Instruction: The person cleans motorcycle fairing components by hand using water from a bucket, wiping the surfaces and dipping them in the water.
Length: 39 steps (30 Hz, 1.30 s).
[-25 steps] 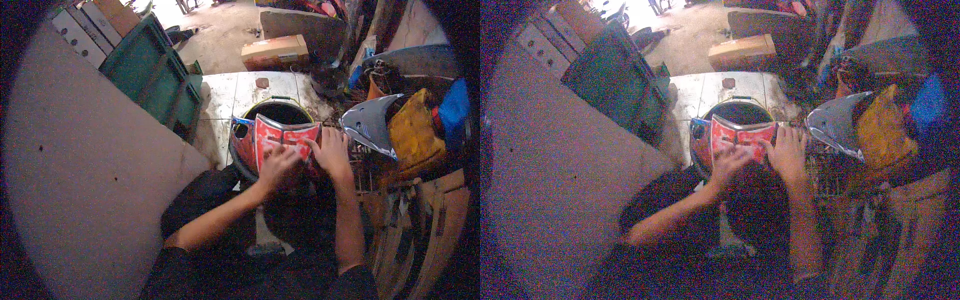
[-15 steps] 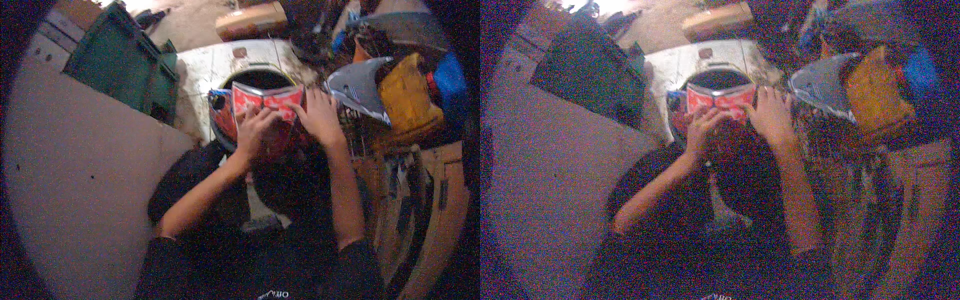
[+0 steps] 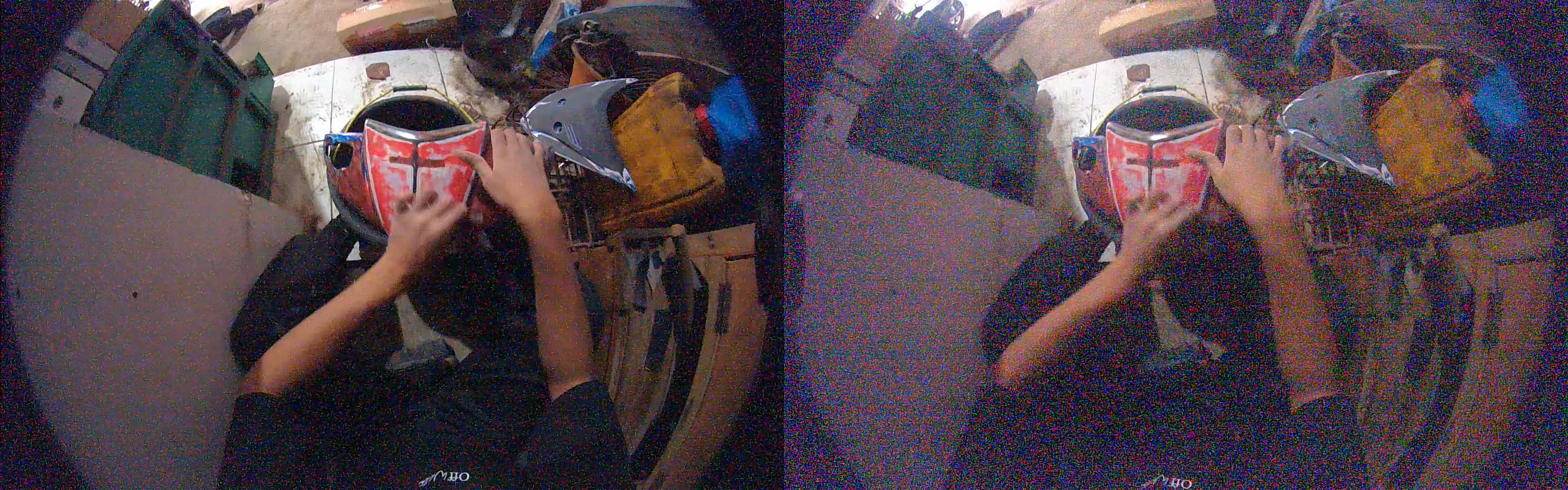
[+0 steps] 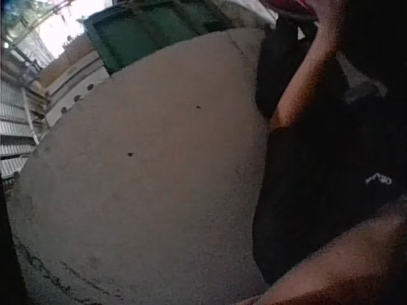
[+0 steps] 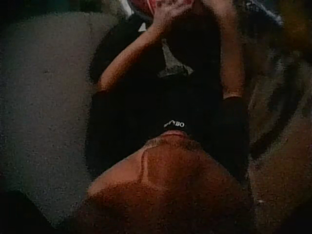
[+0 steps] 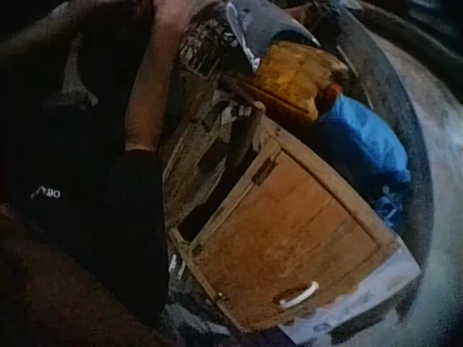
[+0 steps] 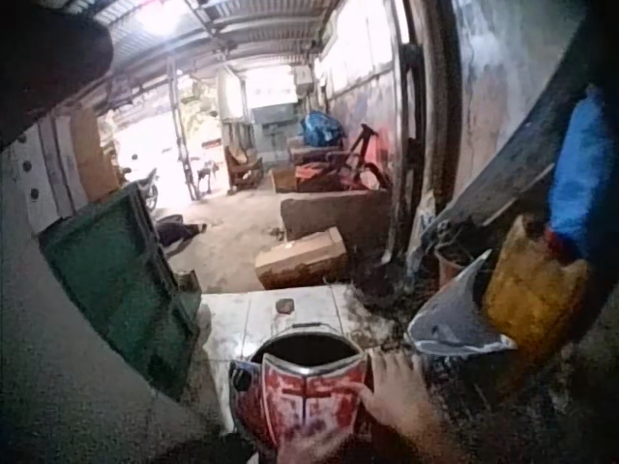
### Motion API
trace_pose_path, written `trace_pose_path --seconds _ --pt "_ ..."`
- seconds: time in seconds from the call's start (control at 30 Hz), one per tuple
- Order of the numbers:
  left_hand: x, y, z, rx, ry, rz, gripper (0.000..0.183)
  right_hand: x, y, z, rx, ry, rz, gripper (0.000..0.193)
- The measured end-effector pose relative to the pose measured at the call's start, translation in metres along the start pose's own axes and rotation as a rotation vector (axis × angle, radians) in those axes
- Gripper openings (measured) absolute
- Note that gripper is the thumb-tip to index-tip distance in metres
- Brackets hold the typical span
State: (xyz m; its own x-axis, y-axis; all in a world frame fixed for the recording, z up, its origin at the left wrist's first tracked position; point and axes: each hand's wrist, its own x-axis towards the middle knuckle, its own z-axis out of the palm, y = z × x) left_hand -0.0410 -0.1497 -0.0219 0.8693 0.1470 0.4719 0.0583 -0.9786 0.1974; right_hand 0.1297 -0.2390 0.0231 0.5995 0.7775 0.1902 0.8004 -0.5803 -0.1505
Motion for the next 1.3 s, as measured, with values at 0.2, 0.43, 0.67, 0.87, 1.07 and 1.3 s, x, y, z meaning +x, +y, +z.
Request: trace_pose_path --seconds 0.2,0.43,0.67,0.87,1.07,1.3 --pt "-0.001 -0.017 -0.001 0.001 0.077 -0.04 0.028 0.002 -0.004 -0.008 0.017 -0.072 0.009 0.067" --pt "0.026 -0.028 -0.017 -0.133 0.075 -0.361 0.026 0.004 -0.004 0.005 -0.009 -0.064 0.0 0.067" --pt "0.008 -0.021 -0.001 -0.019 0.101 -0.073 0.025 0.007 -0.005 0.001 0.029 -0.155 0.039 0.078" --pt "-0.004 -0.034 -0.008 -0.18 0.109 -0.231 0.022 0.006 -0.008 0.007 -0.026 -0.017 -0.012 0.067" --pt "0.016 -0.045 -0.014 -0.109 0.146 -0.419 0.018 0.008 -0.007 0.006 0.033 -0.177 0.018 0.078" --pt "-0.013 -0.021 0.003 0.018 0.075 -0.052 0.022 0.005 -0.001 0.012 -0.024 0.002 -0.009 0.066"
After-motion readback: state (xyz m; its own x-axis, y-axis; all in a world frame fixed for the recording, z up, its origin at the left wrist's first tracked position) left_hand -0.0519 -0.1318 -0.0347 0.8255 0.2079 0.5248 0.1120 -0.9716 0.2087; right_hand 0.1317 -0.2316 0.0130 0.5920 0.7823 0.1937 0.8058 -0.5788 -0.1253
